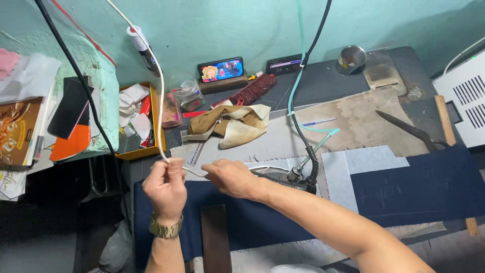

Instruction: The person irons blue fabric pieces on a workbench using an iron, then removes a white fabric piece from a plastic bag and aligns it with a blue piece.

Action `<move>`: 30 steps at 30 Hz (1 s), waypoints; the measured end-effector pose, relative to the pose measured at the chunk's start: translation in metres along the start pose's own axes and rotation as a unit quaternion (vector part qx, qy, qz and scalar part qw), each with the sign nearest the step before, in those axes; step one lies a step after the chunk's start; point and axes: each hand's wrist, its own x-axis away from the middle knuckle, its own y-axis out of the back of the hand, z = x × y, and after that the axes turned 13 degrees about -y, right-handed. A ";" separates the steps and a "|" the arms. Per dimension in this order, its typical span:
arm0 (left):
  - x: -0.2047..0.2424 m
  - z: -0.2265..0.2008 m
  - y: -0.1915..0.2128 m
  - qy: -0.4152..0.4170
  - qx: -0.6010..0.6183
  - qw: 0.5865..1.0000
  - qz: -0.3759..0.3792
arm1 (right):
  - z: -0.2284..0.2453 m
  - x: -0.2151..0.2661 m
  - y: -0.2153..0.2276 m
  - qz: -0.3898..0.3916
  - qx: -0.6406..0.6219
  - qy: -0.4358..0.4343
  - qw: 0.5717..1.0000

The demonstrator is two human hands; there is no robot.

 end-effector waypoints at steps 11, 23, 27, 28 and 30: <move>-0.068 0.015 -0.063 0.066 0.194 0.978 -0.049 | -0.062 -0.030 0.045 0.212 -0.275 -0.080 0.934; -0.172 0.070 -0.175 0.097 0.272 0.957 -0.039 | -0.156 -0.095 0.079 0.068 -0.542 -0.185 0.817; -0.193 0.114 -0.203 0.098 0.291 0.951 -0.030 | -0.187 -0.116 0.088 0.042 -0.146 -0.186 0.971; -0.196 0.106 -0.207 0.103 0.291 0.951 -0.029 | -0.187 -0.125 0.095 0.045 -0.146 -0.190 0.970; -0.202 0.089 -0.214 0.054 0.284 0.949 0.125 | -0.185 -0.142 0.109 0.031 -0.114 -0.293 0.949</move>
